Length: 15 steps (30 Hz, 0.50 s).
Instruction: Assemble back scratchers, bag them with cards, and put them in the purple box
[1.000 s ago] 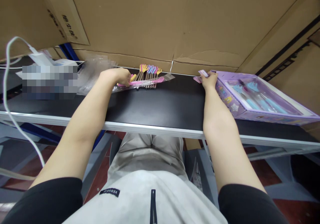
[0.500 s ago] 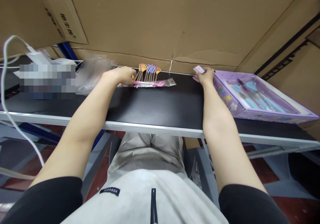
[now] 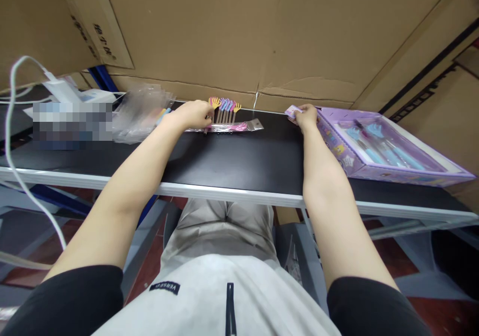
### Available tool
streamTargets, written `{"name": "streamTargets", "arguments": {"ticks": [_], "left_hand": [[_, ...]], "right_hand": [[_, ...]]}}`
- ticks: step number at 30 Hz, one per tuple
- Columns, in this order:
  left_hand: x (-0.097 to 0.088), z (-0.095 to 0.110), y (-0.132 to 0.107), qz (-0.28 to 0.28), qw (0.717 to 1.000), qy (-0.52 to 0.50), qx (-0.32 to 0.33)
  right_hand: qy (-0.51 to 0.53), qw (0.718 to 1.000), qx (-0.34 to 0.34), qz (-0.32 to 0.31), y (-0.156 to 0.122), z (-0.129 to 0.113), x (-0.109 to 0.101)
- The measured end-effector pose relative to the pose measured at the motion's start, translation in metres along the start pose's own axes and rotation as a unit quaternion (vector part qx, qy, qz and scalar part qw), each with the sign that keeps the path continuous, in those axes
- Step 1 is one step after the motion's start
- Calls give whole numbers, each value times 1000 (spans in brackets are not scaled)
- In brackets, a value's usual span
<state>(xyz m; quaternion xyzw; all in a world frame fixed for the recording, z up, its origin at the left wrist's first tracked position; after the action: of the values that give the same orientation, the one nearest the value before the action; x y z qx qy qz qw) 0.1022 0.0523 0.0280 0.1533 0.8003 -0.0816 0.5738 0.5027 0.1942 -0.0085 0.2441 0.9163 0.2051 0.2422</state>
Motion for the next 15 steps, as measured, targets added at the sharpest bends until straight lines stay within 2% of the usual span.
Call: {"name": "streamTargets", "arguments": {"ticks": [3,8,15], "left_hand": [[3,-13,1,-3,998,6,-57],[8,-38,1,13,988,-7,-151],[11,-44,-1,-7,984,-4,-179]], "right_hand": [[25,993,105,45,-1,16,-14],[-2,991,113,75,-2,14,-28],[-55,991,108,49,-10,5,-32]]}}
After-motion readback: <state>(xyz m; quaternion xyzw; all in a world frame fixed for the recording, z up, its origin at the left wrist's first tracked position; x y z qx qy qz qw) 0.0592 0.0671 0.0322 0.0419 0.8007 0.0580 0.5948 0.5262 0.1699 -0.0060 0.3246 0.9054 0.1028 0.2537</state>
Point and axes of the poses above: each hand's wrist, its own y-axis towards the middle knuckle, its own x-axis out of the palm, z = x × y, the point moved 9 cm from there along y, towards the middle knuckle, and after that the axes turned 14 degrees about y, right-handed, at the moved point
